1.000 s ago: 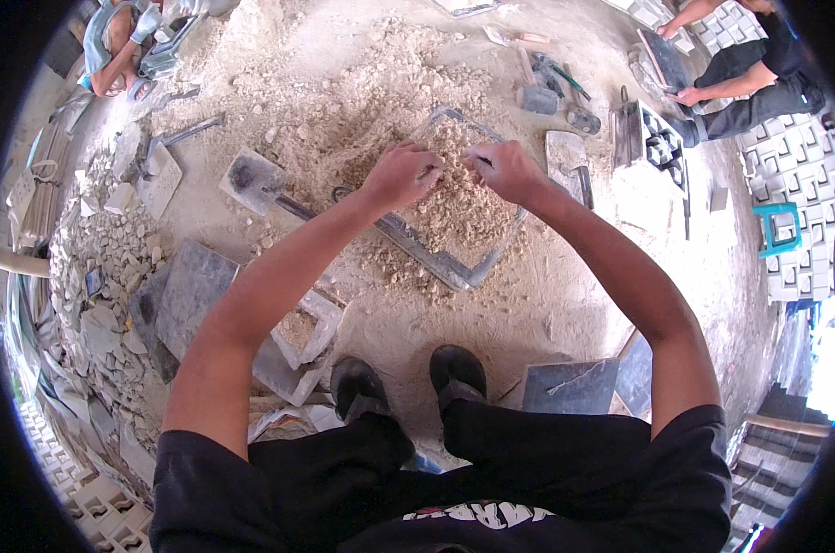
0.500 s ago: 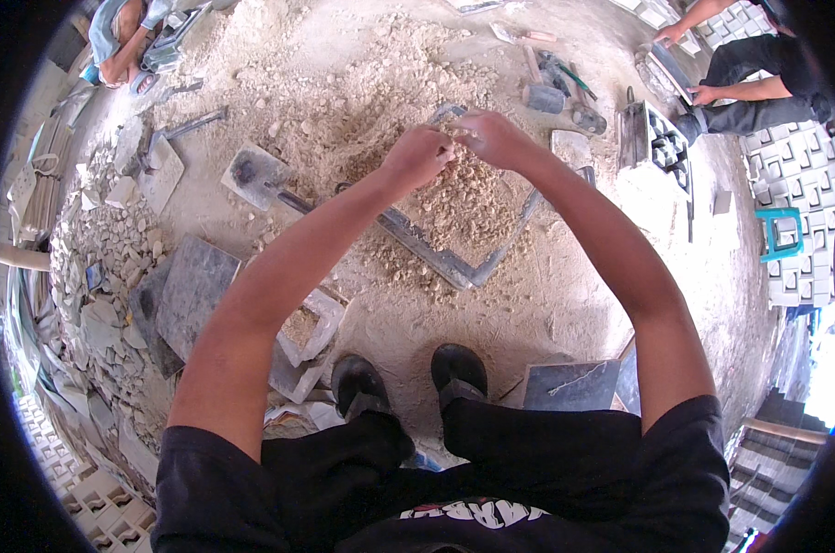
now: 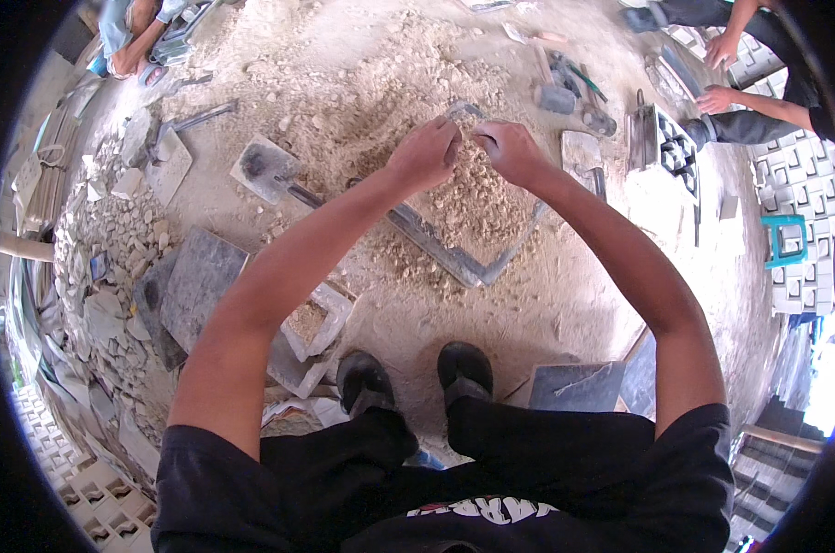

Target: The person fills a metal mold with a sand and cement mixture, levels the surface with a trowel, compacts it by hand, and then carefully lifts the mold to place the resulting ventilation block on the floor alongside others.

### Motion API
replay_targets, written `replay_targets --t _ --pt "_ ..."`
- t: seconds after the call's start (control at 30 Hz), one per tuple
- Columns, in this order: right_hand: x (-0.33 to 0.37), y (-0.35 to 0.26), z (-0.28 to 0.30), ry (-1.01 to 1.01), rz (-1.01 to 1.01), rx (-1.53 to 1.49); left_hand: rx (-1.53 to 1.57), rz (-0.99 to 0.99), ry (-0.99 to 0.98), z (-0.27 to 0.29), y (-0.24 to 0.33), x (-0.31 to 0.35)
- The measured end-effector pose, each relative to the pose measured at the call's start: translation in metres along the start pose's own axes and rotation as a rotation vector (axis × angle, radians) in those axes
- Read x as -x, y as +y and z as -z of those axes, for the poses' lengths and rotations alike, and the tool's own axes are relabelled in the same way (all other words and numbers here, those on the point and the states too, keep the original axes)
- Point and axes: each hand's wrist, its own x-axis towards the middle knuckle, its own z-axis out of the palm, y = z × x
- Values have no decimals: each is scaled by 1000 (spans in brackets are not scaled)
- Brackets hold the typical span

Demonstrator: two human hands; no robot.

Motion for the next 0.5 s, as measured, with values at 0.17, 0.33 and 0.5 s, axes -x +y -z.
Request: replay_targets --t 0.17,0.33,0.5 --pt "20 -9 18 20 -152 17 42 -76 45 -1 9 7" --pt "34 8 29 -5 -264 -347 -11 -96 -3 -9 17 10" --pt "45 9 25 -65 -346 -286 -134 -148 -50 -11 22 9"
